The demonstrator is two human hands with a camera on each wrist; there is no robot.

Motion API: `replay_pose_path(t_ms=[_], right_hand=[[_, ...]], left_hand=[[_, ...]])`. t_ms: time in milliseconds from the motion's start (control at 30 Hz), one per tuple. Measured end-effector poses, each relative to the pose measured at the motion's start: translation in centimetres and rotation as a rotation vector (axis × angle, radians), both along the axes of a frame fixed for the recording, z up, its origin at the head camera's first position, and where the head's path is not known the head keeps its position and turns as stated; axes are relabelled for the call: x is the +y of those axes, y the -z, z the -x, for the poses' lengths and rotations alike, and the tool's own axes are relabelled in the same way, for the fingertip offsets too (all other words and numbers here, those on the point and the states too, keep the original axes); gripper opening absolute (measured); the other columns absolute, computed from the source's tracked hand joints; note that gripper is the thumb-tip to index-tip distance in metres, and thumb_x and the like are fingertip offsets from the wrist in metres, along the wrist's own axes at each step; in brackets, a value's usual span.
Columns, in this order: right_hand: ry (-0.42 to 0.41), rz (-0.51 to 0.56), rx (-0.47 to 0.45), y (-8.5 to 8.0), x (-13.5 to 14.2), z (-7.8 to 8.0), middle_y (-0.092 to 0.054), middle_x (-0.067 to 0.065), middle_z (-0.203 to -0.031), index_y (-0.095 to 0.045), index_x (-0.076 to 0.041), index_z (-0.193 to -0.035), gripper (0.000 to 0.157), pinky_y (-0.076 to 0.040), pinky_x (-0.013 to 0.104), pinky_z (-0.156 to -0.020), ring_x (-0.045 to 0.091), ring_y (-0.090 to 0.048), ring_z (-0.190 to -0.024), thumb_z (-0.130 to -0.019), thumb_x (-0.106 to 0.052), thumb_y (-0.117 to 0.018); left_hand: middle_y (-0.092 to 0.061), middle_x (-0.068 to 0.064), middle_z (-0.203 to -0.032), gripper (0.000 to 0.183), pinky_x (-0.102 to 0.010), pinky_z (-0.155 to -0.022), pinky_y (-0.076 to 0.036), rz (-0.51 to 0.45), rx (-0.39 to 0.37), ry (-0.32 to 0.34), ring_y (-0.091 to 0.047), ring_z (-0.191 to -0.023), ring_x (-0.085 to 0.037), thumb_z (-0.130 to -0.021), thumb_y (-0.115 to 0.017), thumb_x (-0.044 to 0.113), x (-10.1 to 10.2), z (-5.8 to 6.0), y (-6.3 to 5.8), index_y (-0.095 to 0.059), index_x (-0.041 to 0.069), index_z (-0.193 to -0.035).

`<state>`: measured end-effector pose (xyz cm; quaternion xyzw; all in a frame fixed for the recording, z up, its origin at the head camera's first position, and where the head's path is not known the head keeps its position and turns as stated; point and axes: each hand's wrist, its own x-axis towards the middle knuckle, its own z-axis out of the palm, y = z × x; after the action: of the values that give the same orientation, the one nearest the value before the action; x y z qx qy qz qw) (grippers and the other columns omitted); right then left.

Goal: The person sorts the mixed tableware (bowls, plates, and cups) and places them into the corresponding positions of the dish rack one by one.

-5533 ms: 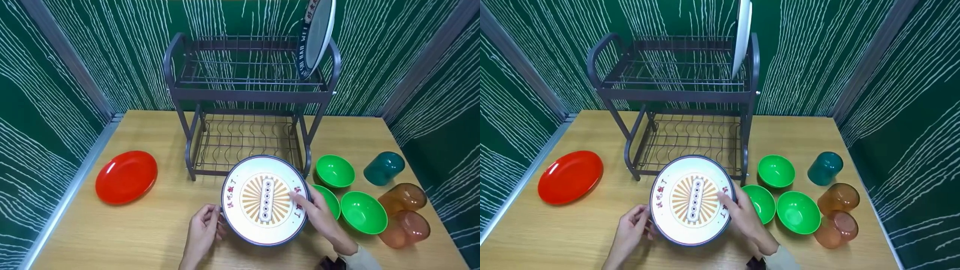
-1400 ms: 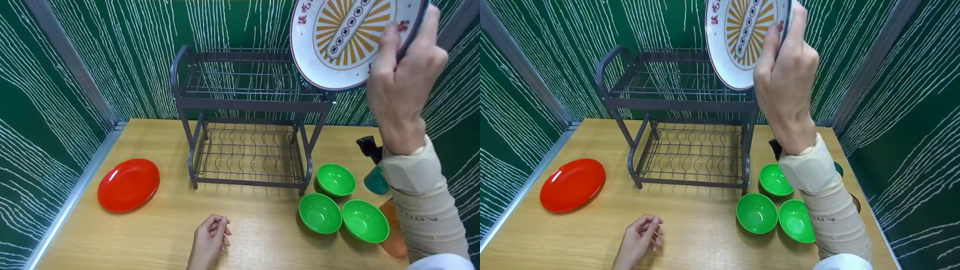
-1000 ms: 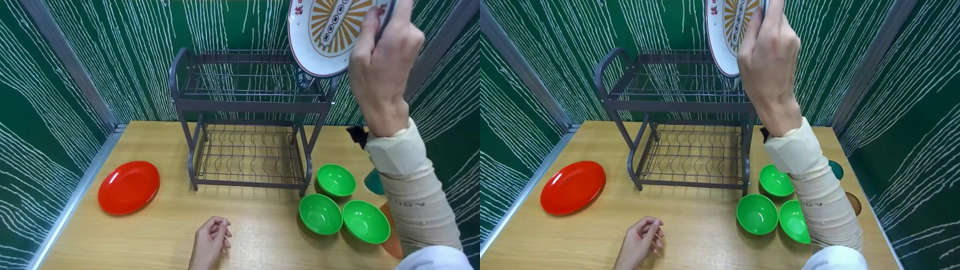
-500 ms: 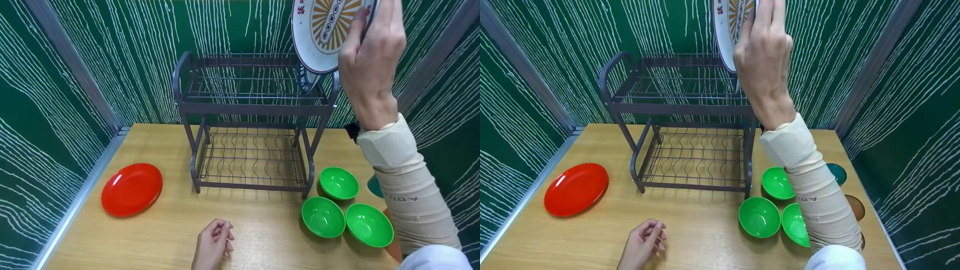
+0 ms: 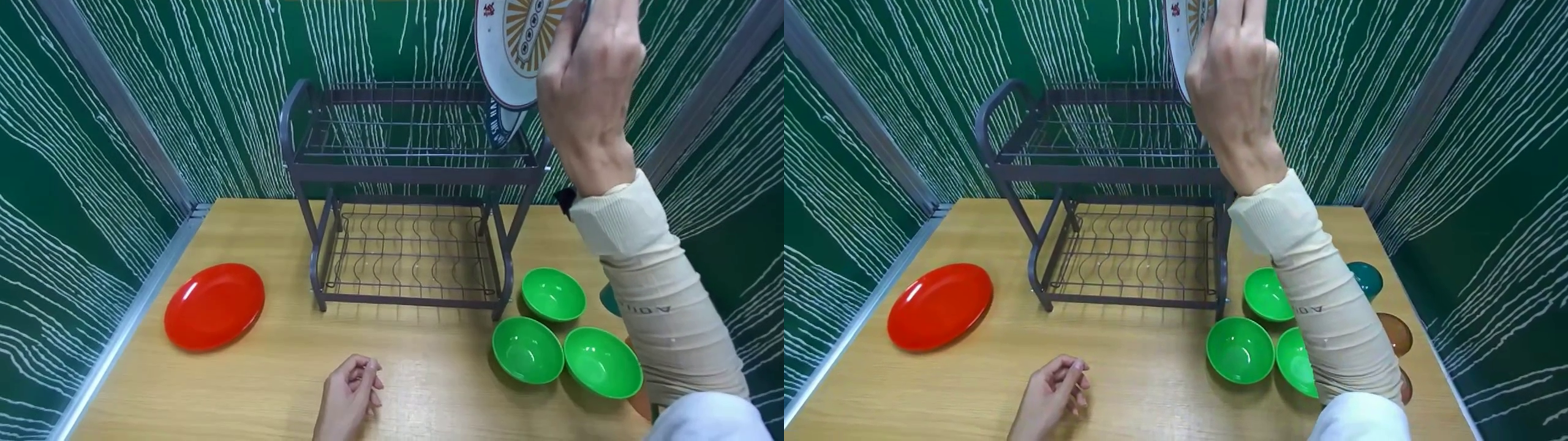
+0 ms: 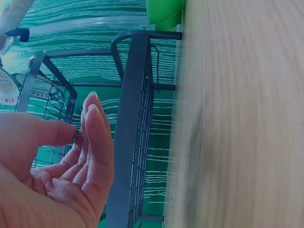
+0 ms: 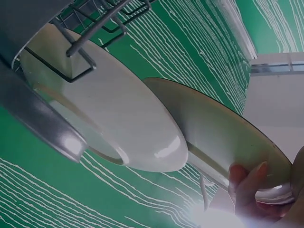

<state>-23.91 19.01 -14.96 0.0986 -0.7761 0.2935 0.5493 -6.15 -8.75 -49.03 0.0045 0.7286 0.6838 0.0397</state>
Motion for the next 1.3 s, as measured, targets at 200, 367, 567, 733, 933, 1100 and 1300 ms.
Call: replay_pose_path(t_ms=[200, 367, 567, 733, 933, 1100, 1300], right_hand=[[0.025, -0.031, -0.006, 0.0, -0.7, 0.5, -0.060, 0.014, -0.133, -0.050, -0.006, -0.149, 0.042, -0.051, 0.024, -0.098, 0.017, -0.066, -0.119, -0.111, -0.022, -0.041], [0.032, -0.062, -0.021, 0.2, -1.3, 0.8, -0.060, 0.016, -0.134, -0.047, -0.004, -0.151, 0.044, -0.053, 0.026, -0.096, 0.022, -0.068, -0.116, -0.111, -0.022, -0.040], [0.038, -0.078, -0.057, 0.3, -1.8, 1.5, -0.057, 0.015, -0.137, -0.045, -0.005, -0.152, 0.045, -0.057, 0.030, -0.092, 0.026, -0.071, -0.110, -0.110, -0.020, -0.040], [0.057, -0.084, -0.086, 0.1, -2.1, 2.2, -0.052, 0.014, -0.142, -0.045, -0.009, -0.154, 0.046, -0.059, 0.033, -0.088, 0.029, -0.072, -0.106, -0.108, -0.016, -0.042], [0.070, -0.141, -0.074, 0.0, -2.1, 2.8, -0.054, 0.021, -0.138, -0.046, -0.003, -0.152, 0.050, -0.062, 0.041, -0.079, 0.036, -0.073, -0.096, -0.102, -0.005, -0.042], [0.097, -0.157, -0.090, 0.1, -2.4, 3.2, -0.054, 0.023, -0.139, -0.045, -0.003, -0.153, 0.051, -0.061, 0.045, -0.072, 0.039, -0.071, -0.087, -0.102, -0.004, -0.040], [0.131, -0.162, -0.121, 0.1, -2.7, 3.7, -0.053, 0.022, -0.142, -0.043, -0.003, -0.154, 0.053, -0.061, 0.045, -0.070, 0.039, -0.071, -0.084, -0.102, -0.002, -0.039]], left_hand=[[-0.065, -0.008, -0.076, 0.021, -0.030, -0.046, -0.055, -0.005, -0.008, 0.001, -0.062, -0.054, -0.013, -0.106, -0.058, 0.014, -0.1, 0.2, 0.0, -0.063, -0.006, -0.103], [-0.065, -0.008, -0.076, 0.022, -0.031, -0.046, -0.055, -0.007, -0.009, -0.006, -0.061, -0.054, -0.013, -0.106, -0.058, 0.015, -0.1, 0.2, 0.0, -0.063, -0.007, -0.103], [-0.065, -0.008, -0.077, 0.020, -0.031, -0.047, -0.055, -0.024, -0.014, -0.013, -0.061, -0.054, -0.012, -0.106, -0.058, 0.015, 0.0, 0.1, 0.1, -0.063, -0.004, -0.103], [-0.065, -0.008, -0.076, 0.022, -0.032, -0.047, -0.055, -0.011, 0.005, -0.015, -0.061, -0.054, -0.011, -0.106, -0.059, 0.015, 0.0, 0.0, 0.0, -0.063, -0.006, -0.103], [-0.065, -0.008, -0.074, 0.019, -0.035, -0.047, -0.056, 0.023, 0.045, -0.012, -0.061, -0.053, -0.010, -0.105, -0.060, 0.013, 0.1, -0.1, -0.1, -0.064, -0.005, -0.100], [-0.065, -0.007, -0.074, 0.021, -0.035, -0.048, -0.057, 0.022, 0.034, -0.012, -0.062, -0.053, -0.012, -0.105, -0.060, 0.015, 0.1, -0.2, 0.0, -0.064, -0.005, -0.101], [-0.065, -0.006, -0.075, 0.022, -0.035, -0.049, -0.057, 0.013, 0.020, -0.012, -0.063, -0.054, -0.016, -0.106, -0.059, 0.017, 0.1, -0.2, 0.1, -0.064, -0.004, -0.101]])
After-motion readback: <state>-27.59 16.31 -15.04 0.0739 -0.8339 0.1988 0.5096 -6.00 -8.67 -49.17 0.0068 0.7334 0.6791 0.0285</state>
